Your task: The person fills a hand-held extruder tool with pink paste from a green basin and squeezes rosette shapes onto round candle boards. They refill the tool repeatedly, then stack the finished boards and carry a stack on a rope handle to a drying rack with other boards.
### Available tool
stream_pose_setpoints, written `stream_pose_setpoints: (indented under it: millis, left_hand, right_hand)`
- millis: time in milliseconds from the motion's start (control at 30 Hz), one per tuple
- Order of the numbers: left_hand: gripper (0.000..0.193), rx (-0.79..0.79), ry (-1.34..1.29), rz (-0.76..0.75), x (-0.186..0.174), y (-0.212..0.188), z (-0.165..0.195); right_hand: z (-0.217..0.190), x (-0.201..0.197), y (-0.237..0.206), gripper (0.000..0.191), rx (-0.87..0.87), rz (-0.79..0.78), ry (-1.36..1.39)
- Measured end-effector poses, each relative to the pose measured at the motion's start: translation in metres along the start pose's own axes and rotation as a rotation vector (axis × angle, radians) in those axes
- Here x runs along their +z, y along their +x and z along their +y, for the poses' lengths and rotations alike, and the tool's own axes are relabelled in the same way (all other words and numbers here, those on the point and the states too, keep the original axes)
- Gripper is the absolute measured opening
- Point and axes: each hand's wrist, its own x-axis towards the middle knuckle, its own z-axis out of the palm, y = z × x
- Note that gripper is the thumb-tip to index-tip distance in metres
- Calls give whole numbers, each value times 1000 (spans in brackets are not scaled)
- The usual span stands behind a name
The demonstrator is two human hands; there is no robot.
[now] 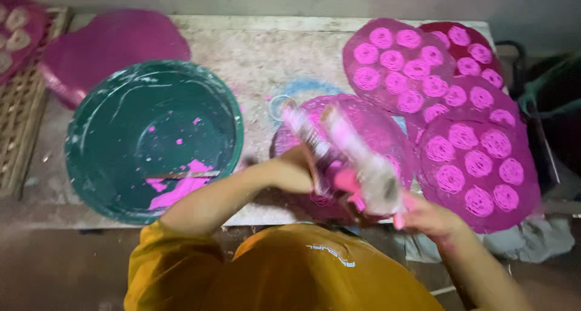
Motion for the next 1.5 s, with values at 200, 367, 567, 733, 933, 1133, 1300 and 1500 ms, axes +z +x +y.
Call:
stream_pose_setpoints:
  millis: [200, 367, 567, 733, 933, 1133, 1300, 1500]
  left_hand:
    - [70, 94, -351, -289, -41, 155, -84]
    - [41, -353, 536, -23, -56, 229, -181]
    - [30, -523, 613, -244, -61, 226, -198]
    - [22, -663, 469, 135, -76, 155, -208]
    - [28, -744, -165, 714, 0, 25, -205]
    - [47, -806, -664, 942, 113, -72, -173]
    - [58, -634, -1012, 1023, 161, -107, -149]
    - [66, -664, -1356, 730, 169, -119, -118]
  right_hand:
    - [112, -46, -134, 102, 55, 449, 52]
    - [159, -28, -232, 95, -100, 983, 84]
    - [162, -14, -264, 82, -131, 1095, 138]
    - [127, -3, -229, 77, -93, 1112, 221]
    - [75, -25, -132, 83, -190, 737, 161]
    - [56, -35, -37, 78, -211, 380, 167]
    - [68, -21, -16, 77, -169, 417, 217]
    - [85, -5, -36, 77, -196, 531, 196]
